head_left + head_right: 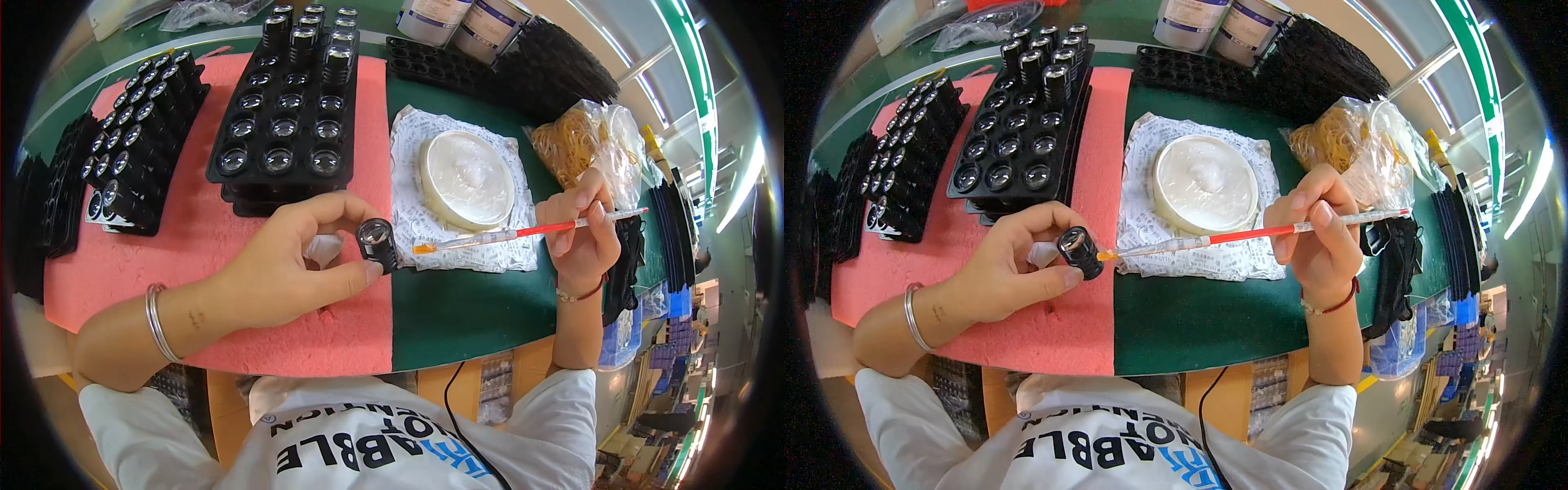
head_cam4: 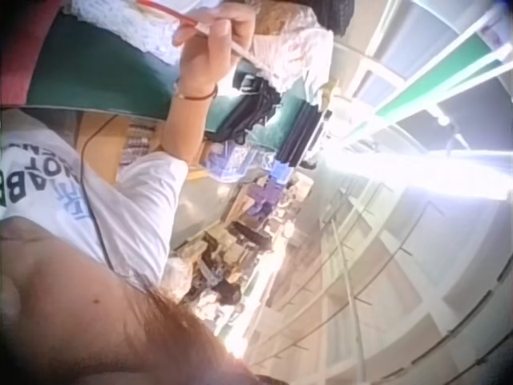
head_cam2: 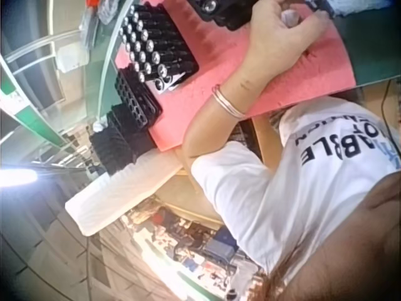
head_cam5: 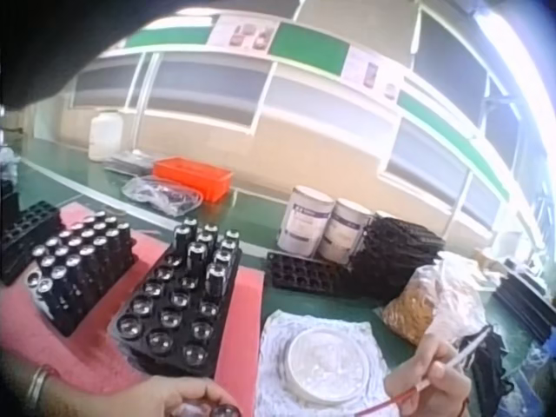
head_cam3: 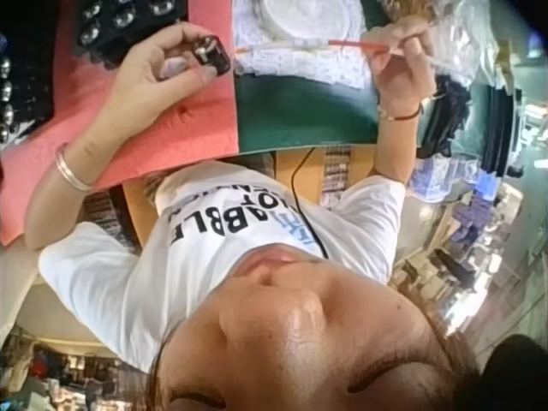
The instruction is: Apply glue or sealant to the rims of cylindrical electronic components using a fine brush at a factory workbench.
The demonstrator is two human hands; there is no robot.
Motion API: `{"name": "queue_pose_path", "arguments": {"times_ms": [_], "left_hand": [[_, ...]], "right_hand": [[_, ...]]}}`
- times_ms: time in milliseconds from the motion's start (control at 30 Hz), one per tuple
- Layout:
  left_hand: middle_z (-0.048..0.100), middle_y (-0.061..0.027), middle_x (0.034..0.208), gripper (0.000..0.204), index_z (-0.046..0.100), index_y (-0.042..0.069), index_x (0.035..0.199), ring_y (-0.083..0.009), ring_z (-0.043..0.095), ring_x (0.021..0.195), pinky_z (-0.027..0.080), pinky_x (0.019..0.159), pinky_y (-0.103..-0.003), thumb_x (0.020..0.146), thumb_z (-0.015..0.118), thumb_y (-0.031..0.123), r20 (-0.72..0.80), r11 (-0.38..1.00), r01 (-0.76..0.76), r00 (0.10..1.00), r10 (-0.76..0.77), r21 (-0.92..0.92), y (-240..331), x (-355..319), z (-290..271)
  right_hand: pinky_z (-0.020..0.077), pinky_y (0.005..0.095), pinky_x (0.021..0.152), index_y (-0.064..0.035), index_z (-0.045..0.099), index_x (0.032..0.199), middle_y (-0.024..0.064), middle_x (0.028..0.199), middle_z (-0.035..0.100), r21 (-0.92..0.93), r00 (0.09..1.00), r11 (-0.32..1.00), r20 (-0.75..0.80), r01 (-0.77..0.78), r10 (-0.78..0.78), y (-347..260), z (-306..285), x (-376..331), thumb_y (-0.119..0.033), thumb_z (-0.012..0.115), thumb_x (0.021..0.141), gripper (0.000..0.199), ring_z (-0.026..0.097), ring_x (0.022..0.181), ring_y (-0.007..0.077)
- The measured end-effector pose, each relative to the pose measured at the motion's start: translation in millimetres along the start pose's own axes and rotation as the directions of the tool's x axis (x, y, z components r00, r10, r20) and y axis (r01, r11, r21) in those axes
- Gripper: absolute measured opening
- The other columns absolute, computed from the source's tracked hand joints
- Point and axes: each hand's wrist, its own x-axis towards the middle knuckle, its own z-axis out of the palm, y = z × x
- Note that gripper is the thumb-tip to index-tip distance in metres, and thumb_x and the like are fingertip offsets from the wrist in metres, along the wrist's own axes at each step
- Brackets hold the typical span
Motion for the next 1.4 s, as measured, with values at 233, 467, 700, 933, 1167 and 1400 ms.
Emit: {"name": "queue_pose_path", "arguments": {"times_ms": [233, 467, 700, 933, 1167, 1400], "left_hand": [[0.053, 0.0, 0.096, 0.03, 0.049, 0.001, 0.108, -0.0032, 0.049, 0.084, 0.043, 0.071, -0.018, 0.08, 0.061, 0.001, -0.009, 1.0, -0.012, 1.0, 0.012, 0.028, 1.8, -2.2, 0.0], [0.053, -0.0003, 0.097, 0.03, 0.049, 0.001, 0.108, -0.0034, 0.05, 0.086, 0.043, 0.072, -0.018, 0.08, 0.06, 0.001, 0.007, 0.999, 0.049, 0.999, -0.049, -0.011, 4.4, 0.4, -0.1], [0.054, 0.0001, 0.098, 0.03, 0.049, 0.002, 0.109, -0.003, 0.051, 0.084, 0.044, 0.067, -0.017, 0.081, 0.061, 0.002, 0.012, 0.998, -0.001, 1.0, 0.0, 0.067, 1.5, -2.5, 0.3], [0.058, 0.0015, 0.093, 0.028, 0.053, 0.002, 0.106, 0.0024, 0.042, 0.061, 0.033, 0.05, -0.015, 0.081, 0.064, 0.008, -0.018, 0.994, -0.105, 0.994, 0.105, 0.01, -9.4, -0.1, 3.6], [0.058, 0.0005, 0.094, 0.027, 0.053, 0.002, 0.106, 0.0022, 0.042, 0.061, 0.033, 0.049, -0.015, 0.081, 0.064, 0.007, -0.014, 0.992, -0.119, 0.993, 0.12, 0.031, -10.3, 1.5, 1.8], [0.058, -0.0006, 0.096, 0.028, 0.052, 0.0, 0.107, 0.0017, 0.043, 0.062, 0.035, 0.051, -0.016, 0.082, 0.064, 0.007, -0.007, 0.993, -0.115, 0.993, 0.115, 0.01, -10.3, 1.4, 0.3]], "right_hand": [[0.0389, 0.0202, 0.046, -0.0061, 0.048, 0.086, 0.0066, 0.058, 0.057, 0.017, 1.0, 1.0, 0.0, -0.006, 0.006, 0.3, 0.7, 0.3, -0.022, 0.045, 0.09, 0.016, 0.051, 0.046, 0.01], [0.0396, 0.0202, 0.047, -0.0052, 0.048, 0.085, 0.0074, 0.058, 0.057, -0.022, 1.0, 1.0, 0.001, -0.007, 0.007, 2.1, -2.7, -1.2, -0.021, 0.046, 0.09, 0.017, 0.052, 0.047, 0.0106], [0.0414, 0.0193, 0.047, -0.0024, 0.049, 0.083, 0.0091, 0.06, 0.057, -0.145, 0.997, 0.986, -0.032, -0.078, 0.075, -0.1, 1.1, -4.2, -0.022, 0.05, 0.088, 0.02, 0.054, 0.048, 0.0107], [0.0417, 0.0195, 0.047, -0.002, 0.05, 0.082, 0.0096, 0.061, 0.056, -0.143, 0.995, 0.985, -0.041, -0.094, 0.089, -2.8, 1.8, -4.4, -0.022, 0.052, 0.087, 0.021, 0.054, 0.048, 0.011], [0.0394, 0.02, 0.046, -0.0028, 0.049, 0.081, 0.0089, 0.059, 0.055, -0.138, 0.995, 0.986, -0.038, -0.094, 0.09, -2.6, 0.0, -4.8, -0.024, 0.051, 0.088, 0.022, 0.052, 0.046, 0.0108], [0.0383, 0.0201, 0.045, -0.0042, 0.048, 0.08, 0.0077, 0.056, 0.053, -0.109, 0.993, 0.989, -0.066, -0.1, 0.093, -2.8, 1.7, -3.3, -0.024, 0.049, 0.088, 0.021, 0.051, 0.046, 0.0106]]}}
